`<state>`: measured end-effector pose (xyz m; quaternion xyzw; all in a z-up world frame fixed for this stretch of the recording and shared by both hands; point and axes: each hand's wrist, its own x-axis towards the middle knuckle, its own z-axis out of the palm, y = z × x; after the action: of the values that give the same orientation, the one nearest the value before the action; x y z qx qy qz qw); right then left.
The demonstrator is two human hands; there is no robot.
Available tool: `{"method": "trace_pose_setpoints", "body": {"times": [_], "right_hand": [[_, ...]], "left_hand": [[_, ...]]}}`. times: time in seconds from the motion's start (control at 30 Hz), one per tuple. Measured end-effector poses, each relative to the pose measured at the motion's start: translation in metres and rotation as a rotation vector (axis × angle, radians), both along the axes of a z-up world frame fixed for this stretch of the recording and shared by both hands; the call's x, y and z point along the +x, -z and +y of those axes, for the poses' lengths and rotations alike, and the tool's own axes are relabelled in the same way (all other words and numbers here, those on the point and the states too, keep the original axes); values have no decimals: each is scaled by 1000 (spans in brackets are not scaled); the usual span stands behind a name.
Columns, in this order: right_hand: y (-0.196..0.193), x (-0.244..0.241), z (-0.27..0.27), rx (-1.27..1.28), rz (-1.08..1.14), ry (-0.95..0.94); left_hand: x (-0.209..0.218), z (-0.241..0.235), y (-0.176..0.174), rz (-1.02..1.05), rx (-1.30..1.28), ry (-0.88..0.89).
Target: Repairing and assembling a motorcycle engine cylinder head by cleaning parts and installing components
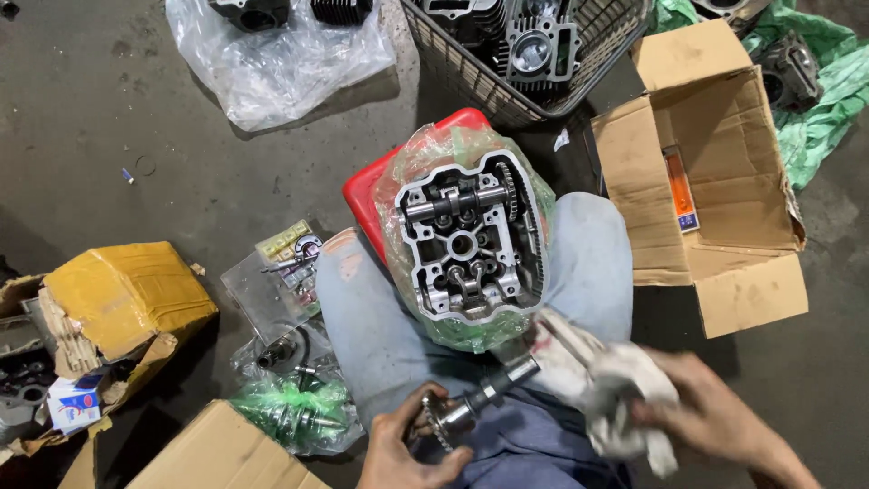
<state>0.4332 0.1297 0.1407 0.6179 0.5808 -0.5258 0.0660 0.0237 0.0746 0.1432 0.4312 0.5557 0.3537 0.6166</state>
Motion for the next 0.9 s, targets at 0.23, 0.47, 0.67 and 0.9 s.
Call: {"method": "trace_pose_setpoints", "body": {"times": [0.23,0.47,0.67,0.9], "right_hand": [[73,-54,-111,-172,919,337],[92,-53,-162,108,82,641],[24,-40,-55,-42,-603,252],[20,-20,-32,-126,-786,211]], "left_hand": [[59,11,-12,-79,276,-191],[75,-57,65,-514,-57,6],[57,-42,52,-689,-30,-184],[74,-15,63,-1341,-11,-111]]}}
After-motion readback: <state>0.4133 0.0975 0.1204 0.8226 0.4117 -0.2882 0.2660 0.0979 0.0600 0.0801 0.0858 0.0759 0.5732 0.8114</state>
